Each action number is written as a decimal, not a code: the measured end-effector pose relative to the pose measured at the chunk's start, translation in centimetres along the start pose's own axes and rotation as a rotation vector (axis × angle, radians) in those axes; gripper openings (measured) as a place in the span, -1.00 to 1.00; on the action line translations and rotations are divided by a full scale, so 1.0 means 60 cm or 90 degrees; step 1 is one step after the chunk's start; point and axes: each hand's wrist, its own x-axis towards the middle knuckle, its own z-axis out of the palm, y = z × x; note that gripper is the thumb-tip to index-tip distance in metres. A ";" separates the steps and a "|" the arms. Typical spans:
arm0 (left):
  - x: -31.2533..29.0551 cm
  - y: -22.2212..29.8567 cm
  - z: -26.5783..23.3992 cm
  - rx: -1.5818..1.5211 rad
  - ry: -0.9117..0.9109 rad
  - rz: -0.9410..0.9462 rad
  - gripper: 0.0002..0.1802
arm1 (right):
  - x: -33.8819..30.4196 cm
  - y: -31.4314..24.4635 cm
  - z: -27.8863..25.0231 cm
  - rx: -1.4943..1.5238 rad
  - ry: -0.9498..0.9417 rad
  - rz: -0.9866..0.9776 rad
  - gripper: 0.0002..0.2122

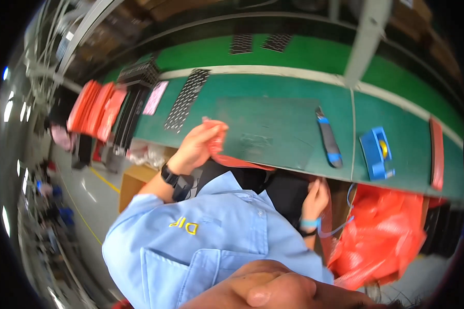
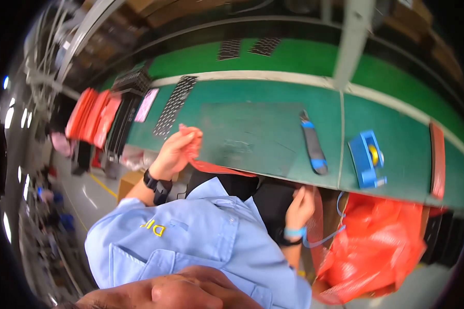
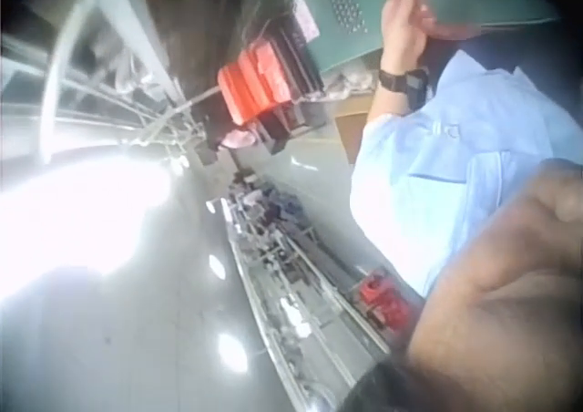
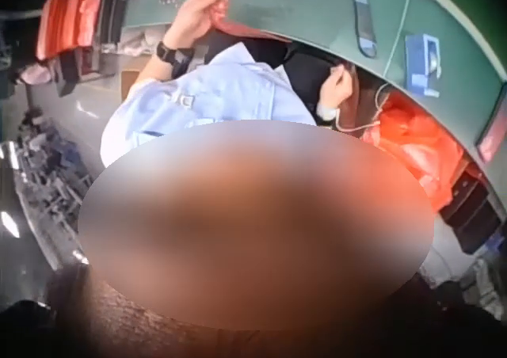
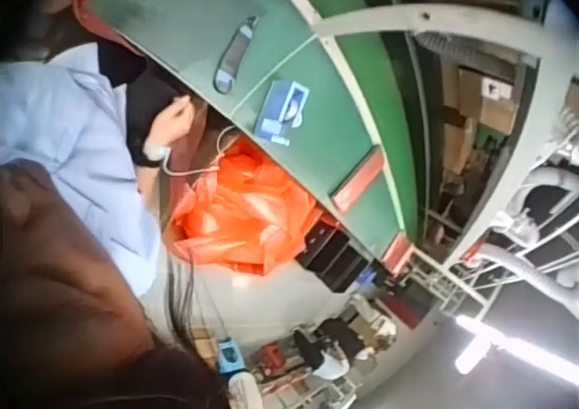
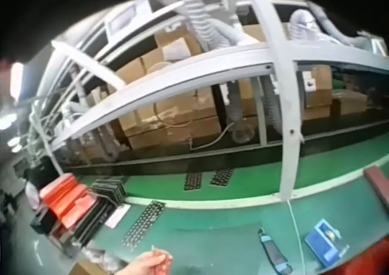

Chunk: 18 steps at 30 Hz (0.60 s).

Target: The person packs electronic components by hand, inserting them into bubble wrap sleeves on a factory assembly line.

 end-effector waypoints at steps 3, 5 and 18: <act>-0.006 0.028 0.042 -0.057 -0.256 -0.035 -0.72 | -0.056 -0.134 0.018 0.098 -0.116 -0.186 -0.84; -0.005 0.051 0.089 0.029 -0.370 -0.013 -0.71 | -0.036 -0.246 0.075 0.060 0.093 -0.473 -0.87; 0.526 0.077 0.004 1.043 0.479 0.127 0.18 | 0.092 -0.221 0.176 0.174 -0.127 -0.177 -0.84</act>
